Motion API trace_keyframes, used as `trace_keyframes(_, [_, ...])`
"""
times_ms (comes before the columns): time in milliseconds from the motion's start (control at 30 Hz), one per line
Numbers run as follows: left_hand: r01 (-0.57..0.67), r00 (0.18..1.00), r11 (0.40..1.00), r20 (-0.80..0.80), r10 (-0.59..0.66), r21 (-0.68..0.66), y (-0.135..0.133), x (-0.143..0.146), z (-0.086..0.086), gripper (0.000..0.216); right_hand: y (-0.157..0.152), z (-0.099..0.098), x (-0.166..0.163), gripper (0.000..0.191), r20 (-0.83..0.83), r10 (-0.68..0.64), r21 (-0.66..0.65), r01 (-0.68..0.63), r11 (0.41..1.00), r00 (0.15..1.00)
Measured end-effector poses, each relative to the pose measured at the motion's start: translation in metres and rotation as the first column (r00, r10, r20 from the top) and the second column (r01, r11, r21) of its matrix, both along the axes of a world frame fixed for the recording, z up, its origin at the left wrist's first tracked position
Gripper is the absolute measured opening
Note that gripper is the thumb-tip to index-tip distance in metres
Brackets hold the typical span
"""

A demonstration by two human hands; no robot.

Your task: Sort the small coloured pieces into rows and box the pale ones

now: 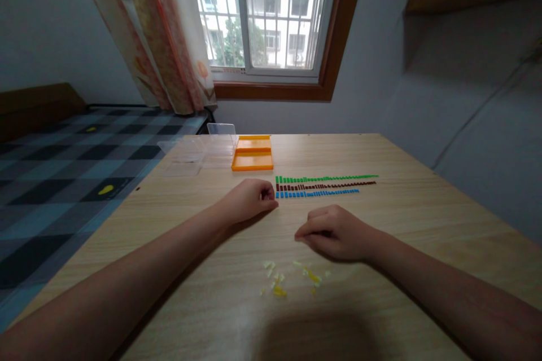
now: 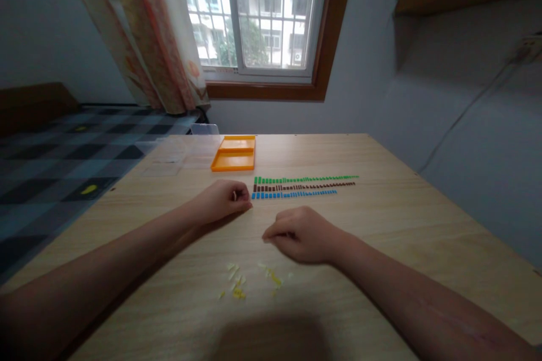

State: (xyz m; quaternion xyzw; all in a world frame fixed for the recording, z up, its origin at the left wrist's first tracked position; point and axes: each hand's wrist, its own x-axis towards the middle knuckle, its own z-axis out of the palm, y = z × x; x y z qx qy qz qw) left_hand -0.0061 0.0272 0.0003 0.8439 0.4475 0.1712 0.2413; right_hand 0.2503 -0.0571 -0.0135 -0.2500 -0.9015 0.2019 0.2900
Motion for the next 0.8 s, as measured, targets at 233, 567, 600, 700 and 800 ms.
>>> trace_keyframes(233, [0.155, 0.980, 0.980, 0.103, -0.168, 0.124, -0.003, -0.011, -0.001, 0.016, 0.005, -0.007, 0.001, 0.017, -0.117, -0.076, 0.000, 0.077, 0.997, 0.990])
trace_keyframes(567, [0.324, 0.927, 0.914, 0.111, -0.358, 0.244, -0.009, -0.020, -0.001, 0.032, 0.006, -0.009, -0.001, 0.017, -0.134, -0.103, -0.052, 0.096, 0.994, 0.986])
trace_keyframes(600, [0.328, 0.927, 0.907, 0.097, -0.363, 0.265, -0.009, -0.020, -0.001, 0.032, 0.006, -0.009, -0.001, 0.017, -0.134, -0.101, -0.053, 0.094, 0.994, 0.986])
trace_keyframes(700, [0.348, 0.925, 0.879, 0.033, -0.379, 0.326, -0.010, -0.021, 0.001, 0.034, 0.005, -0.007, -0.001, 0.017, -0.137, -0.093, -0.055, 0.086, 0.995, 0.986])
trace_keyframes(800, [0.352, 0.927, 0.868, -0.005, -0.374, 0.351, -0.010, -0.022, 0.002, 0.035, 0.005, -0.008, -0.001, 0.018, -0.137, -0.091, -0.055, 0.084, 0.995, 0.986])
